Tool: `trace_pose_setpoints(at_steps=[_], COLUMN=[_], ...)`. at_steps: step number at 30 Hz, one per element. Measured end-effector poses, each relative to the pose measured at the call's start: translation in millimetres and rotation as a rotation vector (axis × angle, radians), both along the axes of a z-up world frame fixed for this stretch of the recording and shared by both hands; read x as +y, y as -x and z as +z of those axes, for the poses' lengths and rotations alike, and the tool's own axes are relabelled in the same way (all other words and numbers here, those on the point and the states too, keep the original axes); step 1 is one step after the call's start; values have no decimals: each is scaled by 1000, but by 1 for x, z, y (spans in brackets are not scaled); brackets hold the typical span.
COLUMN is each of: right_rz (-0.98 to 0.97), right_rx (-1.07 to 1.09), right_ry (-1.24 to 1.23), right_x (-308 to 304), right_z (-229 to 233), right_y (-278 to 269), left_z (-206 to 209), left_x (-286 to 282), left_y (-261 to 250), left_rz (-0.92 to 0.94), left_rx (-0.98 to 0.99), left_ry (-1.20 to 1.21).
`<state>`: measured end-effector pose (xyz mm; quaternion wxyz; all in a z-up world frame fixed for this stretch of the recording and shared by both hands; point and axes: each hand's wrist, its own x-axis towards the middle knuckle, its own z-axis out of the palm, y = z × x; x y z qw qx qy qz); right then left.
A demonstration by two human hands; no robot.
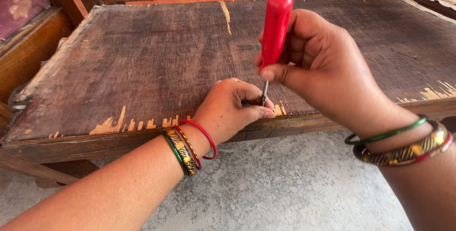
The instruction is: The person uses a red-handled screwdriver to tighten a screw on the edge of a wooden table. The hands hold the screwdriver and rotate it clockwise while stabilizing the table edge with the other hand.
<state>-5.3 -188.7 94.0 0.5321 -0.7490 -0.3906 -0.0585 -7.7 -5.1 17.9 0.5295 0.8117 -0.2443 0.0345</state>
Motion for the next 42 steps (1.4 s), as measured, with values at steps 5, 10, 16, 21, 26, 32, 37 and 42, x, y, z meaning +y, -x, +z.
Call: trace_pose_setpoints(at_steps=[5,10,16,21,26,32,37,42], right_rz=[-166,-343,-16,-62,-99,-9,-92,-45], right_rx=[-102,-112,139,120,151,42,104,177], right_ry=[114,253,50,37,-1,-64,116,313], right_x=[3,6,-2,-1,1,-5,0,-7], right_z=[-3,-10,-11,-15,-19,-28,-45,-59], right_y=[6,2,-9,-7,-1,2,-4,-17], left_z=[-1,-6,-22,-24,-11,16,41,43], left_x=[-2,-2,0,9,25,12,-13,-34], left_y=[1,-3,-16,-20,-9,11,10,7], left_rz=[24,20,-63,-199,-226,-309,-250,-176], left_rx=[-48,61,65,2,40,-35,-360,-362], left_ry=[-29,20,104,357,560,662,604,545])
